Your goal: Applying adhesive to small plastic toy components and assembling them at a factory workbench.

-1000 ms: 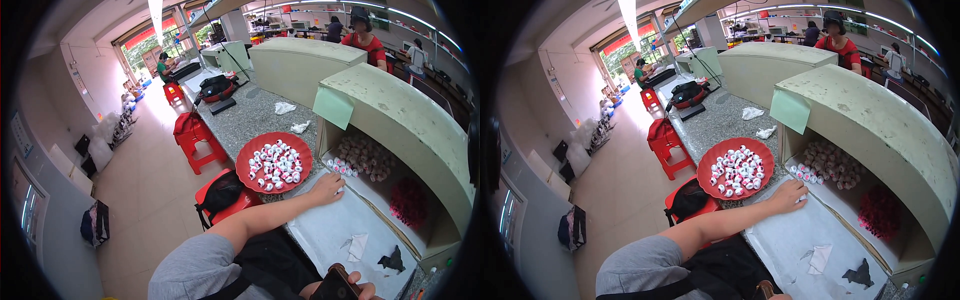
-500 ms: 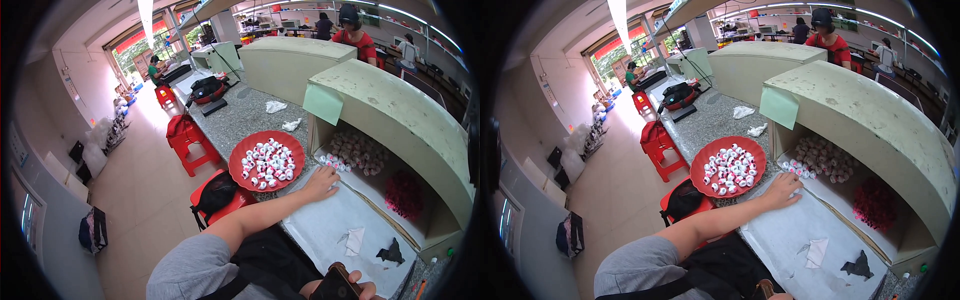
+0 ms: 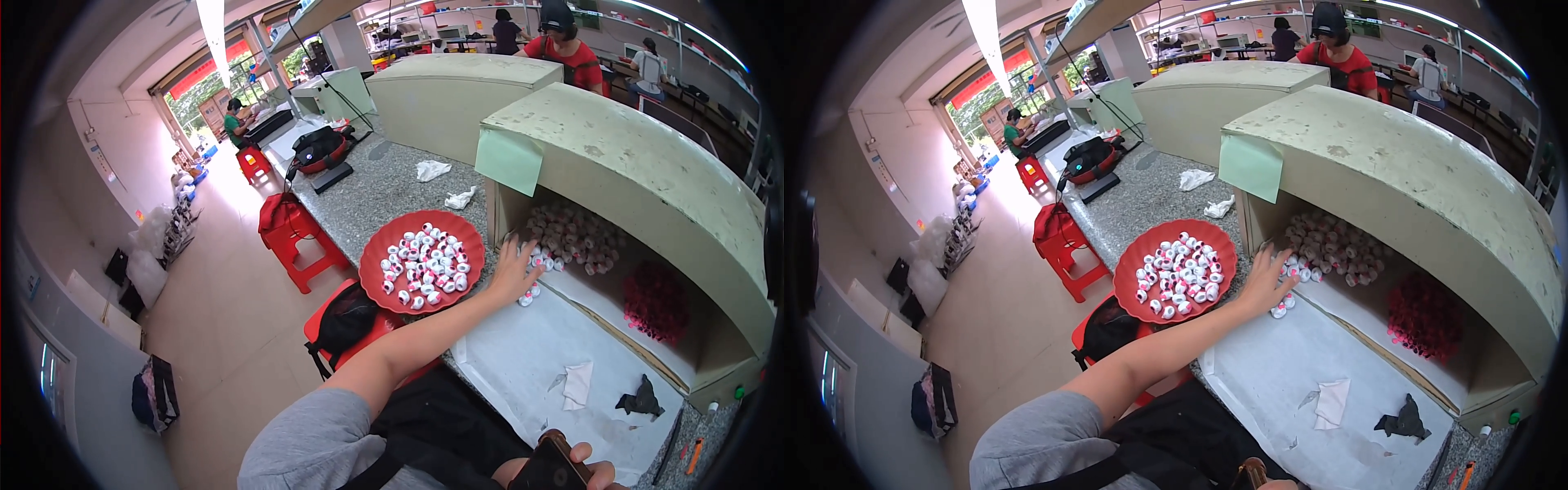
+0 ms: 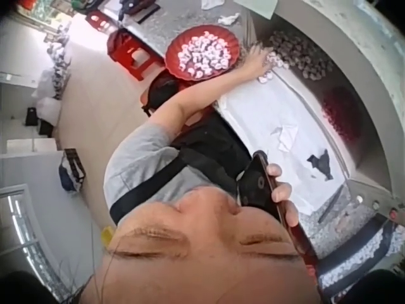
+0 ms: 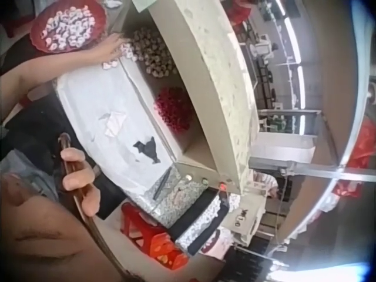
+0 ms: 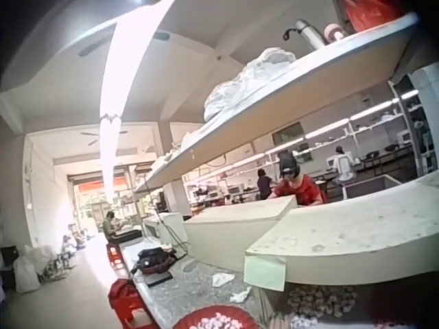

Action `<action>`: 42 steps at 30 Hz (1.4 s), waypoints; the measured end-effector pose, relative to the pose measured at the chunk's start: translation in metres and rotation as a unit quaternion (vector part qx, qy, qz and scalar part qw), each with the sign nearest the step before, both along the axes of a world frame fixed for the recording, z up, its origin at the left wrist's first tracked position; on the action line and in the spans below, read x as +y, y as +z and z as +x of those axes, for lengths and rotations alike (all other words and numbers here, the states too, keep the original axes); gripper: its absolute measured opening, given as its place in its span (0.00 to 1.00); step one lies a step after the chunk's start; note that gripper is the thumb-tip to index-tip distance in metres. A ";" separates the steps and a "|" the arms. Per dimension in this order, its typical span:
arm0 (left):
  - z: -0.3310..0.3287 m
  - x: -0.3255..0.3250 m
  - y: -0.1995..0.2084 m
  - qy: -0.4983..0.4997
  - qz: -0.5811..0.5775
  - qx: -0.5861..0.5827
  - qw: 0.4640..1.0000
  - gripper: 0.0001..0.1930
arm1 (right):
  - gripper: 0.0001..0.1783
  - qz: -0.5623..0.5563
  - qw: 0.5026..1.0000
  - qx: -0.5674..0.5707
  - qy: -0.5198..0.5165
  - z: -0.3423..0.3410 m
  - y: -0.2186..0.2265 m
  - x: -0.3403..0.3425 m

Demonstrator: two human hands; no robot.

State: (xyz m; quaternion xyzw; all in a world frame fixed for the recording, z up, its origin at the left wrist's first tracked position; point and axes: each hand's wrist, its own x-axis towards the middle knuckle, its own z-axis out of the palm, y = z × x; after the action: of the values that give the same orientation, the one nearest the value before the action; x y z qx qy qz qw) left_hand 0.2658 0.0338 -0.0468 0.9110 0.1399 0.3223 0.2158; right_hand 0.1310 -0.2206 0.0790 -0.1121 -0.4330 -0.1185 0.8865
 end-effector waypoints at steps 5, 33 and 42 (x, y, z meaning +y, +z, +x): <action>0.013 0.014 -0.001 0.031 -0.003 -0.009 0.999 0.24 | 0.20 -0.004 1.000 -0.002 0.005 0.000 0.002 0.005; -0.383 0.001 -0.082 -0.495 -0.003 0.222 0.840 0.24 | 0.19 -0.073 0.962 -0.033 0.261 -0.040 0.044 0.036; -0.352 -0.016 -0.108 -0.678 0.042 0.165 0.715 0.34 | 0.17 -0.104 0.966 -0.037 0.232 -0.056 0.056 0.062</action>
State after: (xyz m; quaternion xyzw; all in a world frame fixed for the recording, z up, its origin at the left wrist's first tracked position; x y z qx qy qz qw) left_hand -0.0861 0.0178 -0.1545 0.8083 -0.4959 -0.0602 0.3116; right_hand 0.0751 -0.1589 0.1347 -0.0960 -0.4893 0.1321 0.8567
